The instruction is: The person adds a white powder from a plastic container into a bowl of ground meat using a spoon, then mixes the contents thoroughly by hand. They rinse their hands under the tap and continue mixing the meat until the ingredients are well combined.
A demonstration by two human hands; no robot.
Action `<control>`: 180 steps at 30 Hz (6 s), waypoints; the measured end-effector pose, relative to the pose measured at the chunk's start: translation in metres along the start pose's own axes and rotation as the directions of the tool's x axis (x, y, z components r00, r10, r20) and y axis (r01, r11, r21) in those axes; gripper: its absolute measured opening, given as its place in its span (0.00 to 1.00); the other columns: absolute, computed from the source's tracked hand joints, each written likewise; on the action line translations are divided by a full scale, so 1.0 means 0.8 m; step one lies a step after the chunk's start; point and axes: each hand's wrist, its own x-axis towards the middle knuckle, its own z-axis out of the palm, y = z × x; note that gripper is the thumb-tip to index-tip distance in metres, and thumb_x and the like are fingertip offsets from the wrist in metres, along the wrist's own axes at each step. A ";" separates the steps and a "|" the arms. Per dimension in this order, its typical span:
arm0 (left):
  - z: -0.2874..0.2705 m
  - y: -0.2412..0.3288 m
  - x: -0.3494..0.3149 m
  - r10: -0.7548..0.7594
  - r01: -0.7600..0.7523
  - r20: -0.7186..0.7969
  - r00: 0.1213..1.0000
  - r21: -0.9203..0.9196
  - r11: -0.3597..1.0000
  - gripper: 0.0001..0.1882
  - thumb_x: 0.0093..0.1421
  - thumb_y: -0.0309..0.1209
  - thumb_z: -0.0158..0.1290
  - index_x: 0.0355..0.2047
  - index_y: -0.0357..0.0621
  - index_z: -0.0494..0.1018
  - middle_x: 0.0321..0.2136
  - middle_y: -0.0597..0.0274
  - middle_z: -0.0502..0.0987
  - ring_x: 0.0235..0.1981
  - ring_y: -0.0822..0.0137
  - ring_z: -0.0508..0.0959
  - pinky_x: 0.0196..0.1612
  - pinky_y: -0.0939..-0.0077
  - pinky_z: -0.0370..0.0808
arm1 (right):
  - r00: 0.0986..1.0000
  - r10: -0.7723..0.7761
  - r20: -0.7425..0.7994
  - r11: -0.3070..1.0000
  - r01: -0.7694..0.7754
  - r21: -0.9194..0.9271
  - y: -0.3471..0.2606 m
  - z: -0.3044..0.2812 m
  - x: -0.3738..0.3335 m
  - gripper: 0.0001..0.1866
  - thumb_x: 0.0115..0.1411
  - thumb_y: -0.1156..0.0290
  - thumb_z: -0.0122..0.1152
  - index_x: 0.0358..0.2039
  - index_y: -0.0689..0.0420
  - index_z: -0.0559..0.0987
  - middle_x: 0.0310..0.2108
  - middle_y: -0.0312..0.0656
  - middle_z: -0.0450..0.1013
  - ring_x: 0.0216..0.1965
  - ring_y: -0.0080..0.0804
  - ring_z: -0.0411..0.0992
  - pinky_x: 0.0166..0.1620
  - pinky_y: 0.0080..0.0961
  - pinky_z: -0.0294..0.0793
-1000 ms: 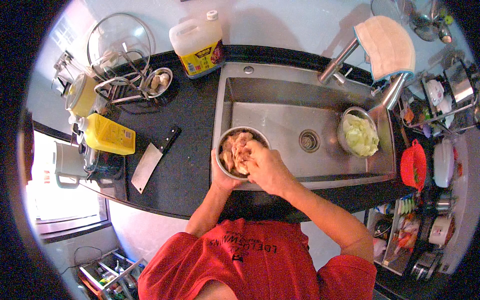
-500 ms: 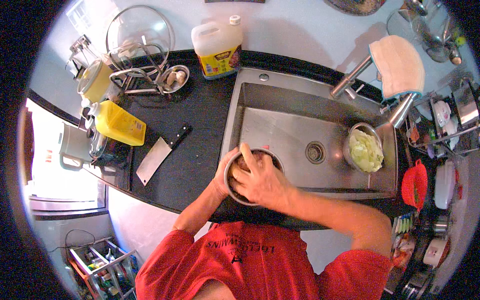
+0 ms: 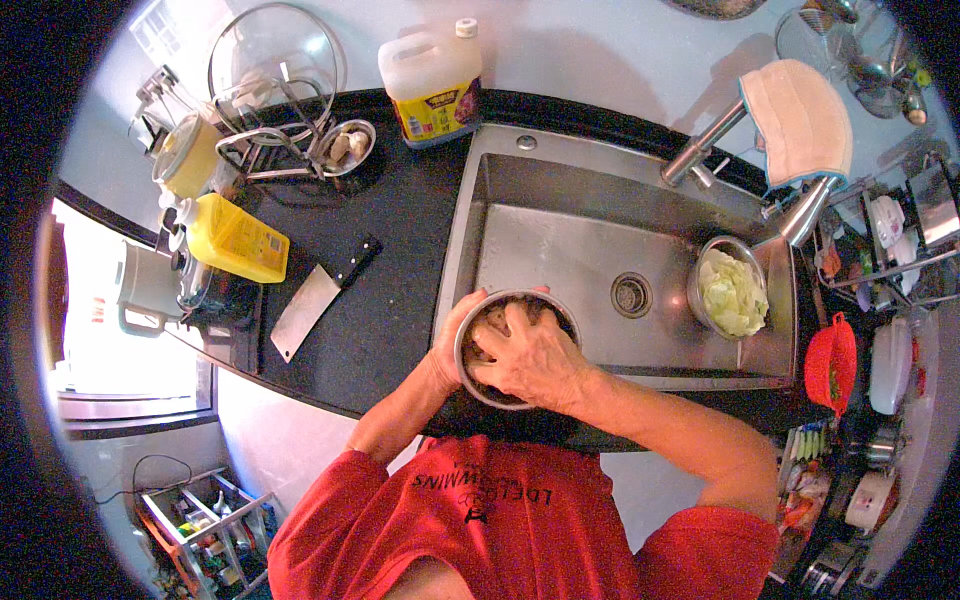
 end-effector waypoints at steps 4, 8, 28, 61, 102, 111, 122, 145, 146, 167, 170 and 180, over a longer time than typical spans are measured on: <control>-0.004 0.004 0.002 0.110 -0.117 0.060 0.992 0.145 0.982 0.26 0.60 0.44 0.41 0.55 0.42 0.64 0.47 0.55 0.72 0.47 0.60 0.72 0.54 0.63 0.67 | 0.982 0.121 -0.143 0.992 -0.118 0.033 -0.004 0.024 0.005 0.09 0.43 0.67 0.58 0.28 0.50 0.78 0.33 0.41 0.66 0.30 0.39 0.67 0.24 0.25 0.74; -0.009 -0.001 0.009 0.173 -0.190 0.097 0.980 0.209 0.959 0.30 0.57 0.44 0.46 0.59 0.47 0.58 0.49 0.57 0.69 0.49 0.62 0.70 0.55 0.65 0.65 | 0.858 0.456 -0.236 0.872 -0.379 0.309 -0.016 0.066 0.002 0.11 0.45 0.68 0.57 0.30 0.57 0.77 0.30 0.47 0.68 0.30 0.47 0.70 0.30 0.37 0.73; -0.021 0.015 0.004 -0.086 0.087 -0.025 0.996 0.058 0.994 0.29 0.58 0.50 0.41 0.51 0.39 0.67 0.49 0.48 0.71 0.49 0.53 0.72 0.56 0.57 0.64 | 0.999 -0.023 0.028 0.992 0.019 0.125 -0.002 0.018 -0.010 0.12 0.49 0.70 0.53 0.32 0.65 0.72 0.25 0.49 0.67 0.23 0.40 0.74 0.22 0.29 0.76; -0.021 -0.017 -0.003 0.014 -0.012 -0.060 0.998 0.030 0.999 0.31 0.56 0.53 0.39 0.54 0.46 0.65 0.52 0.52 0.67 0.54 0.53 0.67 0.58 0.54 0.61 | 0.859 0.437 0.267 0.845 -0.494 0.207 0.009 0.055 0.033 0.09 0.47 0.69 0.54 0.22 0.62 0.76 0.26 0.51 0.74 0.21 0.42 0.75 0.22 0.35 0.75; -0.018 -0.044 -0.001 0.252 -0.210 -0.153 0.956 0.246 0.946 0.36 0.53 0.62 0.36 0.57 0.57 0.61 0.57 0.61 0.63 0.58 0.52 0.61 0.55 0.40 0.56 | 0.820 0.573 0.012 0.621 -0.443 0.646 0.003 0.065 -0.033 0.22 0.50 0.77 0.50 0.48 0.58 0.65 0.39 0.51 0.66 0.35 0.49 0.68 0.38 0.37 0.69; 0.012 -0.049 0.005 0.352 -0.328 -0.030 0.936 0.296 0.897 0.26 0.57 0.47 0.40 0.47 0.39 0.69 0.44 0.52 0.74 0.46 0.53 0.73 0.52 0.55 0.68 | 0.941 0.330 -0.078 0.895 -0.285 0.343 -0.027 0.042 -0.036 0.09 0.52 0.69 0.50 0.34 0.56 0.72 0.28 0.51 0.70 0.29 0.50 0.74 0.30 0.45 0.73; -0.021 -0.035 0.006 0.307 -0.306 -0.001 0.952 0.106 0.946 0.30 0.57 0.51 0.37 0.51 0.43 0.67 0.50 0.50 0.69 0.51 0.53 0.70 0.54 0.53 0.67 | 0.889 0.438 -0.135 0.799 -0.316 0.511 -0.012 0.053 -0.020 0.13 0.50 0.73 0.53 0.38 0.59 0.72 0.32 0.53 0.71 0.35 0.50 0.72 0.36 0.40 0.71; -0.036 -0.018 0.009 0.329 -0.331 0.040 0.944 0.092 0.939 0.32 0.58 0.48 0.40 0.60 0.46 0.57 0.50 0.54 0.71 0.49 0.58 0.72 0.55 0.60 0.67 | 0.965 0.252 -0.077 0.850 -0.183 0.493 0.012 0.009 -0.006 0.14 0.46 0.74 0.60 0.36 0.57 0.75 0.35 0.40 0.66 0.43 0.41 0.64 0.44 0.37 0.67; -0.033 -0.017 0.010 0.323 -0.323 0.023 0.946 0.057 0.945 0.31 0.58 0.48 0.40 0.59 0.46 0.58 0.50 0.54 0.71 0.50 0.57 0.72 0.55 0.60 0.66 | 0.942 0.295 -0.159 0.862 -0.191 0.469 0.014 0.008 -0.012 0.15 0.45 0.74 0.60 0.37 0.57 0.75 0.36 0.40 0.66 0.41 0.41 0.65 0.43 0.35 0.69; -0.023 -0.026 -0.011 0.436 -0.429 0.084 0.896 -0.090 0.899 0.30 0.58 0.50 0.40 0.52 0.39 0.66 0.50 0.49 0.70 0.51 0.53 0.70 0.57 0.57 0.63 | 0.985 0.167 -0.035 0.961 -0.155 0.229 -0.018 0.029 0.013 0.05 0.47 0.75 0.53 0.25 0.62 0.72 0.26 0.45 0.66 0.24 0.39 0.74 0.22 0.31 0.75; -0.026 -0.031 -0.013 0.442 -0.442 0.047 0.896 -0.004 0.897 0.32 0.58 0.49 0.40 0.57 0.40 0.60 0.53 0.49 0.67 0.52 0.54 0.69 0.58 0.60 0.62 | 0.980 0.199 0.016 0.973 -0.199 0.113 -0.018 0.027 0.011 0.06 0.47 0.72 0.53 0.24 0.61 0.73 0.27 0.45 0.65 0.32 0.38 0.72 0.33 0.34 0.74; -0.033 -0.025 -0.028 0.385 -0.368 0.026 0.923 0.359 0.858 0.28 0.57 0.46 0.44 0.54 0.42 0.64 0.52 0.52 0.68 0.53 0.56 0.69 0.58 0.56 0.62 | 0.997 0.036 0.061 0.958 -0.051 0.281 0.001 0.001 0.027 0.23 0.48 0.60 0.59 0.37 0.68 0.73 0.37 0.54 0.67 0.41 0.50 0.67 0.45 0.40 0.69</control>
